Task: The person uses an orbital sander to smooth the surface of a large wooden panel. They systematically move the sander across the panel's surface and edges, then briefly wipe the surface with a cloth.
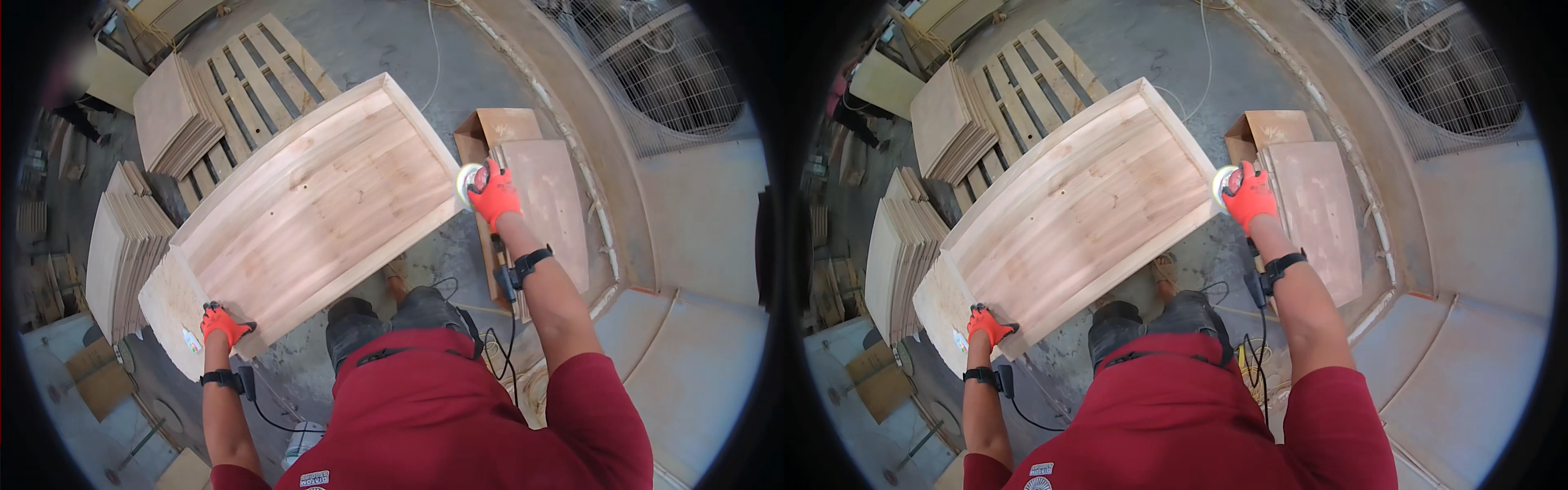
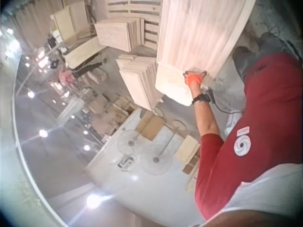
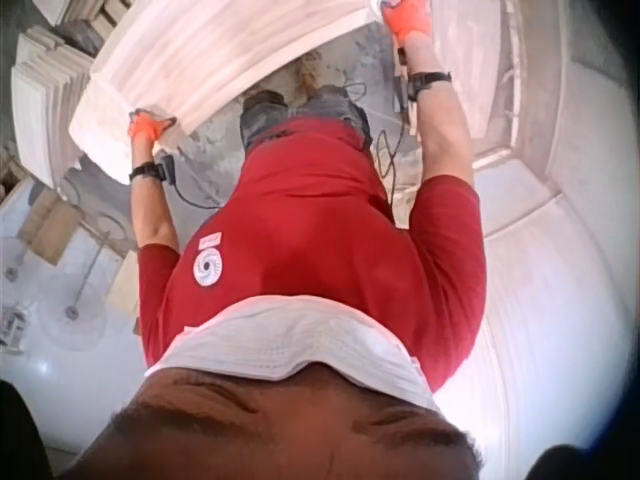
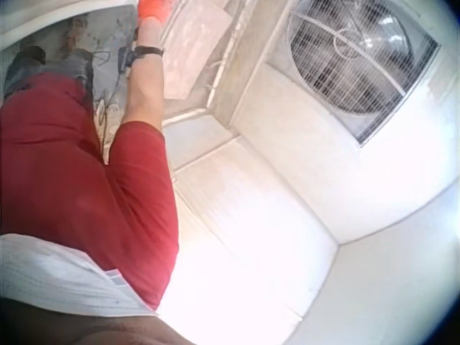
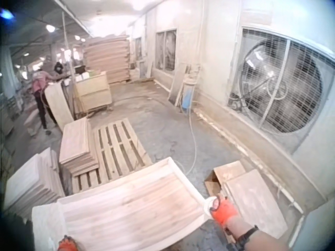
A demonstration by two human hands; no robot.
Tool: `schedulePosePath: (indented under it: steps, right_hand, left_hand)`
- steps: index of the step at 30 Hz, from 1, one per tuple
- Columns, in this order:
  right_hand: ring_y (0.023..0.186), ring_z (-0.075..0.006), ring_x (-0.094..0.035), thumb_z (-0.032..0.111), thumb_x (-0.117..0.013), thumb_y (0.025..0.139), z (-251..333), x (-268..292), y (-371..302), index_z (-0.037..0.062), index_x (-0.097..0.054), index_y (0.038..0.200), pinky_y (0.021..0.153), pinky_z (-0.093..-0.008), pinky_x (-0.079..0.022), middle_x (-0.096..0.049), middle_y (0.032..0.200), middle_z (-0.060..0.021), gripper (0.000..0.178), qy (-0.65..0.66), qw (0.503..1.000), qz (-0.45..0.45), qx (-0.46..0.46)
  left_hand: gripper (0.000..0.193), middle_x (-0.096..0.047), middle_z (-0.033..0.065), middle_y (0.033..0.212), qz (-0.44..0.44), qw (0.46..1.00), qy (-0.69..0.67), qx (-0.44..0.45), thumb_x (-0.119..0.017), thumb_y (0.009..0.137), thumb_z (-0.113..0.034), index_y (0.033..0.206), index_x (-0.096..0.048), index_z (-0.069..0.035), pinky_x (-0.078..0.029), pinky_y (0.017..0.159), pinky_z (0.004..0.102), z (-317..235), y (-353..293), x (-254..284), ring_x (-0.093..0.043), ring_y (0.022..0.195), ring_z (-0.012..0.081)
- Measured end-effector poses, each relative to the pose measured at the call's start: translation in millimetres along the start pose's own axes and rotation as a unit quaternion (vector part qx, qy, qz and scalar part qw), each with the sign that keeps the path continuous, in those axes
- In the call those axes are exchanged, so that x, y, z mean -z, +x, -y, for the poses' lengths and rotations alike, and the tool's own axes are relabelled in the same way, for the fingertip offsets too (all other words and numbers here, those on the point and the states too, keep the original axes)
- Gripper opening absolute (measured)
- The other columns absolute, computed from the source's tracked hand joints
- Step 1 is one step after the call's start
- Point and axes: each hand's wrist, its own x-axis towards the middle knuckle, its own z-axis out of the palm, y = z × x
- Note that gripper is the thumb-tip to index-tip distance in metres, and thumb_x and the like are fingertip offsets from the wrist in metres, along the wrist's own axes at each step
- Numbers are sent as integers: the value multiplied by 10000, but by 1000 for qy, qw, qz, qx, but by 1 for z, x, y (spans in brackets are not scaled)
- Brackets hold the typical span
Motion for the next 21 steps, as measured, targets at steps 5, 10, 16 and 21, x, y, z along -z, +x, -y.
schedulePosePath:
  steps: [5, 10, 16, 21]
  right_hand:
    - [1095, -413, -670, 340, -773, 829, 42, -16, -52, 239, -402, 1526, 956, -468, -550, -452, 1408, -235, 796, -32, 990, 89, 103]
    - [1072, -386, -680, 359, -788, 802, 71, -28, -95, 216, -404, 1528, 921, -455, -565, -457, 1402, -216, 834, -50, 956, 161, 239]
    - [1093, -399, -670, 355, -801, 819, 17, -8, -27, 190, -373, 1542, 936, -456, -561, -450, 1390, -242, 856, -56, 991, 73, 101]
    - [1084, -406, -679, 360, -806, 807, 9, -3, -2, 193, -380, 1530, 925, -473, -562, -412, 1470, -267, 855, -14, 999, 23, 44]
  left_hand:
    - [1392, -282, 261, 1641, 52, 999, 7, 9, -865, 596, -697, 1598, -231, 34, -374, 1196, 432, 3, 13, 2, -366, 1493, 364]
    - [1409, -247, 276, 1653, 70, 997, -30, -5, -865, 607, -684, 1597, -197, 63, -355, 1216, 394, 12, 26, -6, -313, 1527, 355]
    - [1431, -237, 282, 1653, 52, 997, -51, -16, -872, 606, -675, 1591, -173, 90, -337, 1229, 386, 23, 33, -21, -285, 1537, 358]
    - [1425, -259, 274, 1642, 61, 996, -57, -21, -879, 598, -671, 1592, -183, 76, -345, 1224, 386, 19, 34, -14, -312, 1521, 366]
